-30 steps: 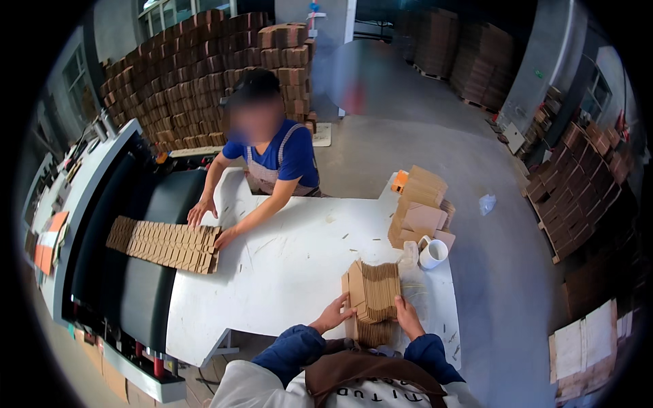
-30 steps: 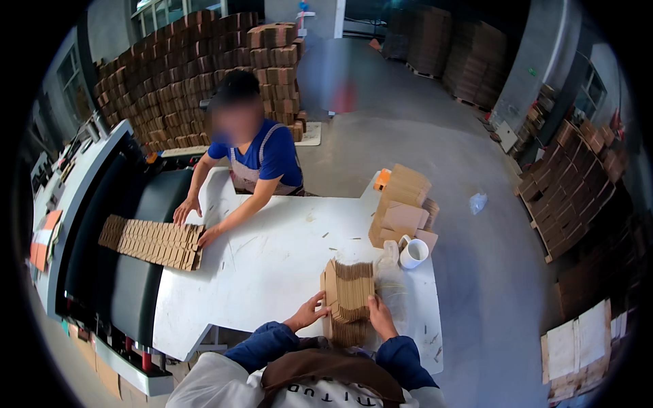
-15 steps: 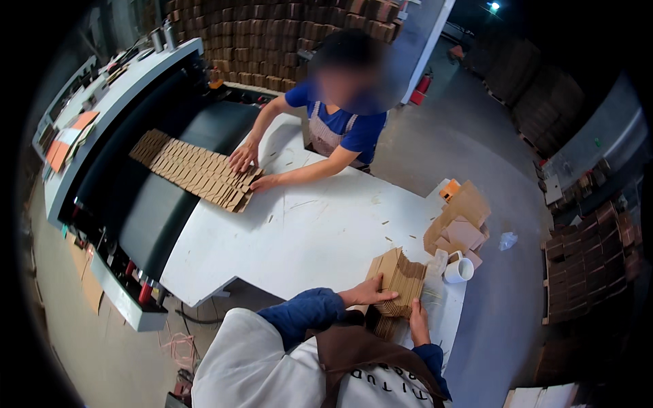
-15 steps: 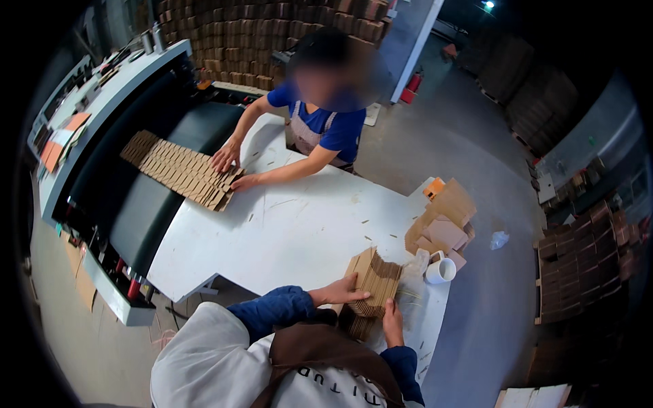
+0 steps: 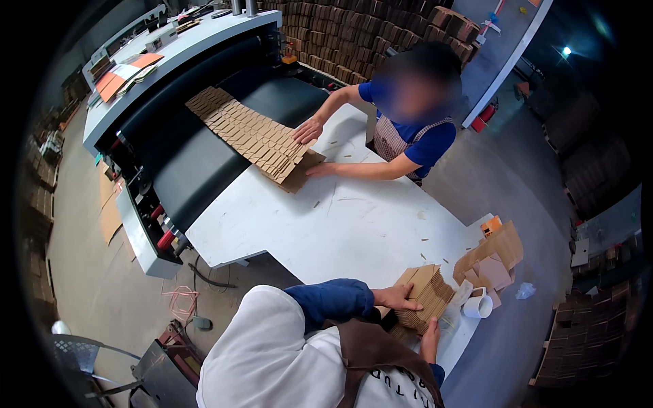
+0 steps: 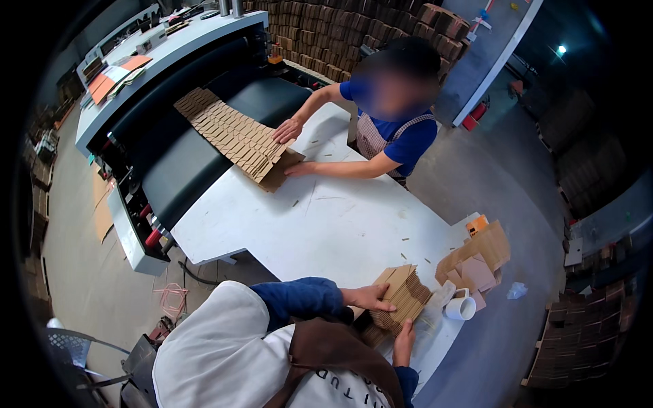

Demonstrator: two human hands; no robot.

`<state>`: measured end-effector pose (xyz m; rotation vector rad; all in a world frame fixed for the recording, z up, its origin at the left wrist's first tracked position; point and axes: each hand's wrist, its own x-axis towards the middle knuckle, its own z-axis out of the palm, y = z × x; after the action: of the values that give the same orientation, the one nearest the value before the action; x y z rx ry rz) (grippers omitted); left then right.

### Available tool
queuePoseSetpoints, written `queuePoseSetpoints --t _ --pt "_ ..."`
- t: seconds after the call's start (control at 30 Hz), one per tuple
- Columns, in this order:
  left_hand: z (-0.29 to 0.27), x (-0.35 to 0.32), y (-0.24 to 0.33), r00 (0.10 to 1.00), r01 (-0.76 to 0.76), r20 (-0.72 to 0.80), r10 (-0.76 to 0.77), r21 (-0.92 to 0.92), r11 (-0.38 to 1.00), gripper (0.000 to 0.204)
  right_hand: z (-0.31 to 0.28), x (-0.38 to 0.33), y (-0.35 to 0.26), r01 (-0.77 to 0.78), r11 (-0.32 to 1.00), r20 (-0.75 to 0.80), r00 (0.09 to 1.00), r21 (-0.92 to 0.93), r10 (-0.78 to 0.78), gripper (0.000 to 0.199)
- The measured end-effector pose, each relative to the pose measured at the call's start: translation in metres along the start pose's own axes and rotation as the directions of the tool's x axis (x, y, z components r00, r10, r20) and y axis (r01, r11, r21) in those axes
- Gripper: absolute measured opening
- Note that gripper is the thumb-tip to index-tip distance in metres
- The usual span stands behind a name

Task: The person repeatedly gathers stacks of flat cardboard pieces, places them on a strapping machine, and secures them with pink plastic straps. They then carry the bundles to a conveyor belt and return to repeat the process.

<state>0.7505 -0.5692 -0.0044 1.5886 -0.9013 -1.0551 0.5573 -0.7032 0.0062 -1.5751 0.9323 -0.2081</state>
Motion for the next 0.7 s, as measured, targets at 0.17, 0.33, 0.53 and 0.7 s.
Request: queuePoseSetpoints --t 0.17,0.33,0.53,0.7 --pt "-0.003 0.005 -0.004 0.999 0.013 0.051 -0.013 0.001 1.0 0.11 0.0 -0.004 -0.005 0.014 0.998 -0.024 1.0 -0.062 -0.015 0.061" --pt "0.0 0.008 -0.008 0.998 0.046 0.036 -0.047 0.035 0.998 0.118 0.002 -0.005 -0.004 0.039 0.988 -0.093 0.994 -0.153 -0.054 0.057" --pt "-0.003 0.007 0.0 0.999 0.042 0.03 -0.044 0.074 0.996 0.119 0.003 -0.01 -0.016 0.077 0.971 -0.07 0.993 -0.228 -0.095 0.056" --pt "-0.002 0.004 0.002 0.999 0.048 0.02 -0.049 0.06 0.997 0.12 0.008 -0.016 -0.025 0.041 0.975 -0.105 0.992 -0.219 -0.065 0.056"
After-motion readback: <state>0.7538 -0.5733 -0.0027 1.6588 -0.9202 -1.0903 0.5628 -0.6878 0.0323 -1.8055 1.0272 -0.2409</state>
